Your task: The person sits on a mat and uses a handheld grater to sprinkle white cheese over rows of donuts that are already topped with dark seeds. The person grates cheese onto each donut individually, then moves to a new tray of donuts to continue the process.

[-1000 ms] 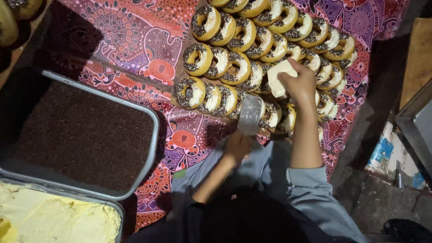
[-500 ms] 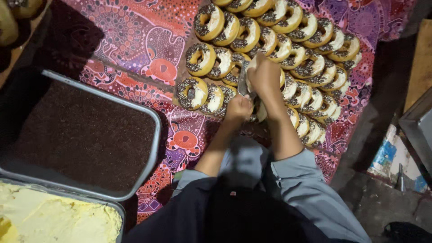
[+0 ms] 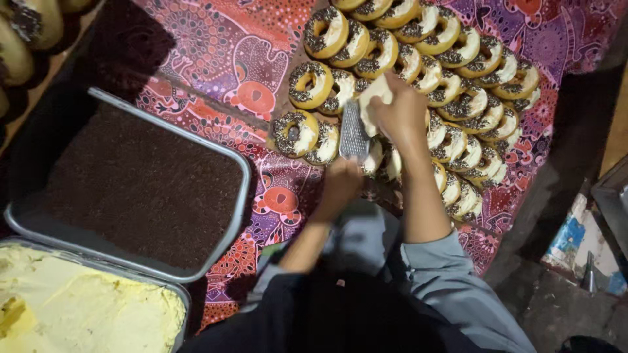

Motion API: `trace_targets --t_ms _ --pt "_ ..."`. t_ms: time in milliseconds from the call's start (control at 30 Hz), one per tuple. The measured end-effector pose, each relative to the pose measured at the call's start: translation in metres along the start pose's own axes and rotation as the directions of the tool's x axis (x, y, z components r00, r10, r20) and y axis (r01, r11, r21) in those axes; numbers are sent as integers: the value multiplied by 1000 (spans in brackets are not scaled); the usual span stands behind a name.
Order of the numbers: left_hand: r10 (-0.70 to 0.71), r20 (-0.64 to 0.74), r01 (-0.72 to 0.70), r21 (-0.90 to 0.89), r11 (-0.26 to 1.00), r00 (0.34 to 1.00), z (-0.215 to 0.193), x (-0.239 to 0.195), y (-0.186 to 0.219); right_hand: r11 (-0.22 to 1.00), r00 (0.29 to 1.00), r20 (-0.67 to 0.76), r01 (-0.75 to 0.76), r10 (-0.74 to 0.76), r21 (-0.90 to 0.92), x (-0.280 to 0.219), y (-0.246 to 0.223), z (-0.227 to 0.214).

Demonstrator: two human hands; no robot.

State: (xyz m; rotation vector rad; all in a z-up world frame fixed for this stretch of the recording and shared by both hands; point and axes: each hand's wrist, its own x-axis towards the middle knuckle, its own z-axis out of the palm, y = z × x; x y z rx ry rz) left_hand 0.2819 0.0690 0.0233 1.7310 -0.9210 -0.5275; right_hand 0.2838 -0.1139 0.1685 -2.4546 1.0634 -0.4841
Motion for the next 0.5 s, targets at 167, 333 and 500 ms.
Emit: trace_targets --t_ms 167,333,500 --pt "-294 143 327 -406 853 945 -4 78 -31 999 995 90 -50 51 -14 21 -34 27" --pt "-393 311 501 -483 718 865 -13 75 -29 994 998 66 3 4 -107 38 -34 64" --pt "-307 -33 277 -343 897 951 -20 31 4 985 996 83 -30 44 -171 45 -27 75"
